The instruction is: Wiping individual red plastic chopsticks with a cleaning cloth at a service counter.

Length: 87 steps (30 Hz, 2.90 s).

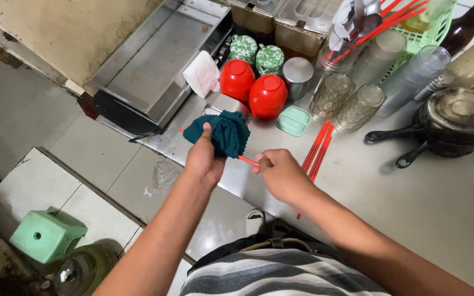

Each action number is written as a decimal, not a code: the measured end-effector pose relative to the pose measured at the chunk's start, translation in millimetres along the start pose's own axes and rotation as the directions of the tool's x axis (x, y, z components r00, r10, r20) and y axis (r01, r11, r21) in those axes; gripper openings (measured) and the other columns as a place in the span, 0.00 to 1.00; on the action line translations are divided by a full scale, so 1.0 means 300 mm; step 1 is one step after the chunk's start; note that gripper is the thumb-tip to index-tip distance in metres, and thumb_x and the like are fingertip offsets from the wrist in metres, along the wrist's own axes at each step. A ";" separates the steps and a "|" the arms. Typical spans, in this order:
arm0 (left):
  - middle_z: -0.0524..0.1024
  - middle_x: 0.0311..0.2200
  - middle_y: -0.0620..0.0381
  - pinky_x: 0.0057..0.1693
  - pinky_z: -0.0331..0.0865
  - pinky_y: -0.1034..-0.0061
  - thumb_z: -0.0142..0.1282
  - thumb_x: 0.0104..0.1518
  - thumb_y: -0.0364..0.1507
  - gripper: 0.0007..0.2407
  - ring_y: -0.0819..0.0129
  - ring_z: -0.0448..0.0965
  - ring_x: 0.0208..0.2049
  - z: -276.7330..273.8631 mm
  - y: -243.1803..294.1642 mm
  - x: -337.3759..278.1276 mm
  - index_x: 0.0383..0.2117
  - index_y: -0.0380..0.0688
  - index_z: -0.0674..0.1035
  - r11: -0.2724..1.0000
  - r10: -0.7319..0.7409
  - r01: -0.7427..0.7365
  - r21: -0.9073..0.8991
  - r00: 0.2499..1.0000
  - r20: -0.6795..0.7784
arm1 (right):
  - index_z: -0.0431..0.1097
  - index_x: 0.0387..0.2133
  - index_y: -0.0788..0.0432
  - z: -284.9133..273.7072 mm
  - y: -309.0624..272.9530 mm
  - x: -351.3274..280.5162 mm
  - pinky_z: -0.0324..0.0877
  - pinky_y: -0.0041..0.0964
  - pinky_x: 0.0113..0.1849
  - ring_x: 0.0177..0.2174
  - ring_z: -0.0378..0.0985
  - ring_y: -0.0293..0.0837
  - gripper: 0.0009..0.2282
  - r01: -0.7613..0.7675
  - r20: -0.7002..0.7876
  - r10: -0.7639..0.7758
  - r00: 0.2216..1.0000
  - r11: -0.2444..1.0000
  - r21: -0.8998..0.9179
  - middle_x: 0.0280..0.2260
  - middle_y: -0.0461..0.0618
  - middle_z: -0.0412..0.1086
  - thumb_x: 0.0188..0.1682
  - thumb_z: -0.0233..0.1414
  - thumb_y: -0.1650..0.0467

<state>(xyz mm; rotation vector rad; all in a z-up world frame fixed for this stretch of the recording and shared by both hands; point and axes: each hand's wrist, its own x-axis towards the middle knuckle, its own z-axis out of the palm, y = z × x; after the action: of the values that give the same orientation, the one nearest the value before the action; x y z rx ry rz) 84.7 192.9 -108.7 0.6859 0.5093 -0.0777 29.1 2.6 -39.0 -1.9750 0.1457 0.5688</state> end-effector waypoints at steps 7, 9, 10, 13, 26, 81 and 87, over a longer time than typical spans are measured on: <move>0.77 0.41 0.53 0.55 0.70 0.60 0.42 0.69 0.38 0.14 0.60 0.76 0.41 0.048 -0.051 -0.067 0.45 0.41 0.74 0.997 0.040 -0.049 0.057 0.989 0.145 | 0.74 0.30 0.64 -0.041 0.091 -0.067 0.69 0.41 0.30 0.23 0.73 0.42 0.16 0.298 -0.027 -0.304 0.952 0.945 -0.133 0.21 0.47 0.71 0.56 0.44 0.64; 0.79 0.42 0.53 0.55 0.72 0.63 0.44 0.66 0.38 0.15 0.62 0.80 0.43 0.130 -0.094 -0.110 0.47 0.39 0.75 0.995 0.025 -0.022 0.101 0.999 -0.035 | 0.72 0.27 0.63 -0.080 0.104 -0.081 0.67 0.42 0.28 0.20 0.68 0.43 0.18 0.145 -0.027 -0.150 0.988 0.980 -0.135 0.17 0.51 0.67 0.57 0.44 0.62; 0.79 0.42 0.53 0.55 0.72 0.63 0.44 0.66 0.38 0.15 0.62 0.80 0.43 0.157 -0.112 -0.125 0.47 0.39 0.75 0.994 0.032 -0.028 0.103 0.999 -0.038 | 0.72 0.27 0.63 -0.087 0.123 -0.065 0.67 0.42 0.28 0.20 0.68 0.43 0.18 0.150 -0.022 -0.155 0.988 0.980 -0.132 0.17 0.51 0.67 0.57 0.44 0.62; 0.79 0.41 0.51 0.51 0.75 0.60 0.49 0.64 0.36 0.15 0.58 0.81 0.40 0.200 -0.153 -0.172 0.47 0.36 0.75 0.985 -0.046 0.059 0.160 0.995 -0.083 | 0.72 0.25 0.62 -0.090 0.127 -0.048 0.59 0.40 0.25 0.20 0.59 0.38 0.18 0.070 0.009 -0.072 0.997 0.988 0.136 0.18 0.44 0.62 0.58 0.44 0.63; 0.78 0.34 0.50 0.41 0.74 0.60 0.53 0.63 0.37 0.14 0.58 0.78 0.31 0.206 -0.188 -0.257 0.39 0.35 0.77 0.968 0.172 -0.107 0.227 0.942 -0.287 | 0.70 0.26 0.62 -0.071 0.083 -0.063 0.57 0.41 0.20 0.15 0.60 0.40 0.16 0.061 0.145 -0.086 0.986 0.984 0.168 0.15 0.44 0.60 0.57 0.44 0.63; 0.81 0.30 0.55 0.42 0.73 0.71 0.54 0.59 0.37 0.13 0.69 0.77 0.31 0.189 0.267 -0.239 0.43 0.43 0.81 0.192 -0.419 -0.203 0.960 0.868 0.268 | 0.71 0.39 0.59 -0.127 0.066 0.422 0.69 0.39 0.30 0.25 0.72 0.41 0.07 0.153 -0.117 -0.101 0.988 0.746 0.648 0.27 0.48 0.71 0.55 0.48 0.69; 0.82 0.33 0.54 0.44 0.75 0.73 0.53 0.61 0.38 0.16 0.70 0.80 0.34 0.126 0.217 -0.202 0.45 0.38 0.81 0.325 -0.350 -0.230 0.917 0.872 0.343 | 0.57 0.36 0.59 -0.245 -0.133 0.257 0.75 0.56 0.41 0.31 0.84 0.56 0.12 0.072 -0.040 -0.062 0.997 0.670 0.739 0.29 0.60 0.77 0.59 0.36 0.63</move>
<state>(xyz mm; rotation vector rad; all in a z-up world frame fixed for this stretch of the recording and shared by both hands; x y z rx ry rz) 62.7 214.0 -17.1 1.7959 -0.1061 -0.6814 134.7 -32.1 -15.0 -1.1679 0.2651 0.3591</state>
